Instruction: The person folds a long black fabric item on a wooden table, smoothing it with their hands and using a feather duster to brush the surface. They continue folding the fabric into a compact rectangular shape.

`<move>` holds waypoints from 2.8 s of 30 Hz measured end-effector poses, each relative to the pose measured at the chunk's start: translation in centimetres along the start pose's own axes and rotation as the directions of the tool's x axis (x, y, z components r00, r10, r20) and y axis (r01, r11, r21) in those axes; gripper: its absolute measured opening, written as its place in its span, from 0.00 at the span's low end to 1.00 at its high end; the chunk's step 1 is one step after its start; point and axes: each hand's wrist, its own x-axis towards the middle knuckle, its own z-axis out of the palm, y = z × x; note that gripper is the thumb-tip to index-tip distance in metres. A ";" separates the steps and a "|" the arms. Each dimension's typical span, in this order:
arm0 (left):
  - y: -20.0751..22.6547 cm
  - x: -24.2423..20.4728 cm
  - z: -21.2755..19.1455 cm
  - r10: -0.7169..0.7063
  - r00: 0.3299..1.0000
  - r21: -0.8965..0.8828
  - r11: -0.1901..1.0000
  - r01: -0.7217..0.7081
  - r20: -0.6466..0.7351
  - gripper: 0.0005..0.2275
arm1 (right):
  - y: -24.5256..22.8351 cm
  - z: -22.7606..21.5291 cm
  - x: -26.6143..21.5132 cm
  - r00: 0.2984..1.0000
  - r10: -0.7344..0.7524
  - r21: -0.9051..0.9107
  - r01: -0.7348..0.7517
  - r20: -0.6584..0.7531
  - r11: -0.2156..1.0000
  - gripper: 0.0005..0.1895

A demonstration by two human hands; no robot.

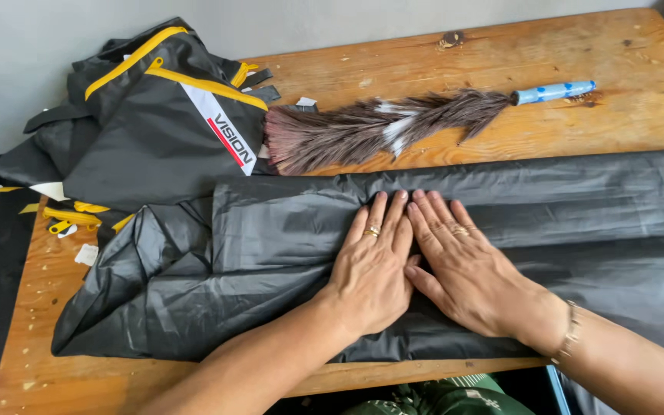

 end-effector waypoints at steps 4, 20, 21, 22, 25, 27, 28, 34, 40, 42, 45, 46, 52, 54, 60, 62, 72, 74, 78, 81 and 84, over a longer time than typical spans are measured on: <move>-1.3 -0.1 -0.1 -0.034 0.998 0.028 0.999 0.035 -0.051 0.29 | 0.6 1.8 0.6 0.999 -0.022 0.122 0.027 -0.046 0.992 0.39; 1.7 3.2 -1.1 -0.177 0.956 0.110 0.982 0.155 0.232 0.35 | 0.0 2.4 0.1 0.994 -0.029 0.020 0.032 -0.109 0.999 0.37; 1.3 2.9 -0.3 -0.181 0.955 0.110 0.981 0.159 0.235 0.35 | 0.0 2.4 0.1 0.994 -0.032 0.024 0.034 -0.107 0.999 0.37; 0.8 2.8 0.5 -0.183 0.968 0.108 0.980 0.166 0.173 0.34 | 0.2 2.4 0.2 0.997 -0.011 0.060 0.016 -0.077 0.998 0.39; -0.9 2.2 1.4 -0.185 0.978 0.210 0.964 0.162 0.092 0.34 | 0.4 2.4 0.4 0.998 -0.008 0.063 0.012 -0.066 0.998 0.41; -1.4 1.8 1.0 -0.192 0.979 0.299 0.940 0.162 0.072 0.34 | 0.4 2.4 0.3 0.997 -0.033 0.028 0.035 -0.070 0.999 0.42; -1.6 2.0 0.1 -0.237 0.960 0.308 0.934 0.183 0.147 0.35 | 0.4 2.3 0.3 0.997 -0.041 0.026 0.043 -0.070 0.999 0.42; -5.9 0.9 -2.1 -0.357 0.919 0.337 0.897 0.287 0.168 0.34 | 0.3 2.2 0.3 0.998 -0.037 0.036 0.039 -0.053 0.999 0.43; -7.5 0.3 -2.6 -0.499 0.866 0.481 0.769 0.422 0.039 0.36 | 0.2 2.2 0.3 0.998 -0.021 0.028 0.023 -0.054 0.999 0.43; -5.4 0.9 -3.3 -0.572 0.820 0.549 0.694 0.466 0.026 0.37 | 0.2 2.3 0.4 0.998 -0.024 0.026 0.025 -0.059 0.999 0.43; -2.1 1.3 -2.7 -0.201 0.955 0.354 0.895 0.270 -0.220 0.33 | 0.1 2.7 0.3 0.998 -0.025 -0.020 0.024 -0.050 1.000 0.44; -2.0 1.5 -1.4 -0.179 0.981 0.341 0.920 0.193 -0.073 0.33 | 0.1 2.6 0.4 0.999 -0.020 0.005 0.020 -0.048 1.000 0.44; -2.6 1.4 -1.3 -0.215 0.963 0.339 0.929 0.150 0.162 0.34 | 0.2 2.3 0.4 0.998 -0.028 0.018 0.029 -0.054 0.999 0.44; -3.5 1.3 -2.0 -0.285 0.931 0.364 0.912 0.190 0.228 0.35 | 0.3 2.1 0.5 0.998 -0.037 0.030 0.039 -0.060 0.999 0.44; -6.2 0.1 -3.0 -0.342 0.928 0.440 0.863 0.246 0.151 0.34 | 0.2 1.9 0.6 0.998 -0.038 0.026 0.040 -0.050 0.999 0.43; -6.2 0.2 -3.5 -0.380 0.918 0.440 0.848 0.296 0.113 0.35 | 0.3 1.8 0.5 0.998 -0.045 0.042 0.047 -0.052 0.998 0.42; -4.2 -0.7 -4.4 -0.187 0.958 0.505 0.818 0.274 -0.217 0.34 | 0.1 2.3 0.5 0.999 -0.028 -0.029 0.028 -0.026 0.999 0.44; -4.8 -0.7 -2.7 -0.118 0.992 0.350 0.929 0.123 -0.034 0.32 | 0.1 1.9 0.7 0.998 -0.056 0.015 0.056 -0.013 0.998 0.43; -5.0 -1.5 -1.8 -0.126 0.992 0.315 0.941 0.124 -0.015 0.32 | 0.5 0.7 0.9 0.992 -0.096 0.020 0.094 0.088 0.995 0.44; -5.4 -1.6 -1.5 -0.107 0.993 0.279 0.953 0.118 -0.053 0.32 | 0.0 -0.9 2.1 0.958 -0.028 0.170 -0.023 0.287 0.985 0.44; -6.0 -1.6 -0.7 -0.100 0.991 0.210 0.971 0.116 -0.088 0.33 | -2.0 -1.9 4.4 0.993 -0.117 0.005 0.116 0.030 0.993 0.46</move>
